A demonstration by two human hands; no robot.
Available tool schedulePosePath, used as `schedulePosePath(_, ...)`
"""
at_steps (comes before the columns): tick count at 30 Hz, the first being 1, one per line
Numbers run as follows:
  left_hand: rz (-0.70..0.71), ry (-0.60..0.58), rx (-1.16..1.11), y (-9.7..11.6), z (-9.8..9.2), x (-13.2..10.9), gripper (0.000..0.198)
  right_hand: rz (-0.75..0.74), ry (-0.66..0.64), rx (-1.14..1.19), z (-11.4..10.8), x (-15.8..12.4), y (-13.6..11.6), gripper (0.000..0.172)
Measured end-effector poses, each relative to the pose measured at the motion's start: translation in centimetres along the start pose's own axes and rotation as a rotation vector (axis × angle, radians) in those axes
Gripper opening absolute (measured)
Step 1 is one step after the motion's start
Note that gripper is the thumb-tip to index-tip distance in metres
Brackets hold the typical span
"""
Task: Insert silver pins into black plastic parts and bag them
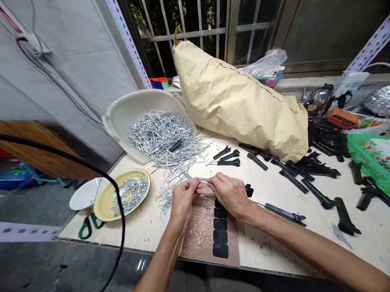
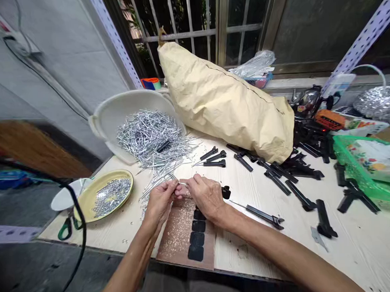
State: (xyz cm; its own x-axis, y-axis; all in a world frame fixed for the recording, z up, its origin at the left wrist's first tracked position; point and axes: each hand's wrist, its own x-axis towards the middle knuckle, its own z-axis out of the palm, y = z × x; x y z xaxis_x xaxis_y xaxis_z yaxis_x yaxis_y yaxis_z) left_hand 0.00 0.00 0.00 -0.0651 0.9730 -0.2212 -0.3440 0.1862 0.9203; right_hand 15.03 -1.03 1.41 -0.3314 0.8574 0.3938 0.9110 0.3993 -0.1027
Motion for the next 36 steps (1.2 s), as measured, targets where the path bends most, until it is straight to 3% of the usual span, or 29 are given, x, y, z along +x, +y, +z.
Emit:
schedulePosePath(5,0.000,-0.005,0.006,0.3,0.0,0.0,0.028,0.022,-0.020,0.135,-0.5,0.0,0.0,0.022)
schedulePosePath(10,-0.002,-0.014,0.039,0.6,0.0,-0.1,0.030,-0.001,-0.039,0.116,-0.6,-0.1,0.1,0.032)
schedulePosePath(17,-0.020,-0.037,0.084,0.7,0.1,-0.2,0.031,0.031,-0.097,0.213,-0.4,-0.1,0.4,0.027)
schedulePosePath(21,-0.031,-0.046,0.117,0.6,-0.1,-0.1,0.032,0.056,-0.079,0.405,-0.1,-0.3,0.6,0.021)
schedulePosePath(24,-0.076,-0.087,0.149,0.5,-0.2,0.0,0.034,0.078,-0.071,0.417,-0.2,-0.4,0.8,0.021)
schedulePosePath(30,-0.163,-0.116,0.151,0.5,0.2,0.0,0.035,0.156,-0.164,0.670,-0.1,-0.8,1.6,0.028)
schedulePosePath(33,-0.210,-0.114,0.107,0.6,0.5,0.0,0.035,0.083,-0.114,0.546,-0.5,-1.4,1.6,0.017)
schedulePosePath(36,-0.227,-0.106,0.124,0.6,0.8,-0.2,0.036,0.049,-0.100,0.332,-1.0,-1.9,1.4,0.023)
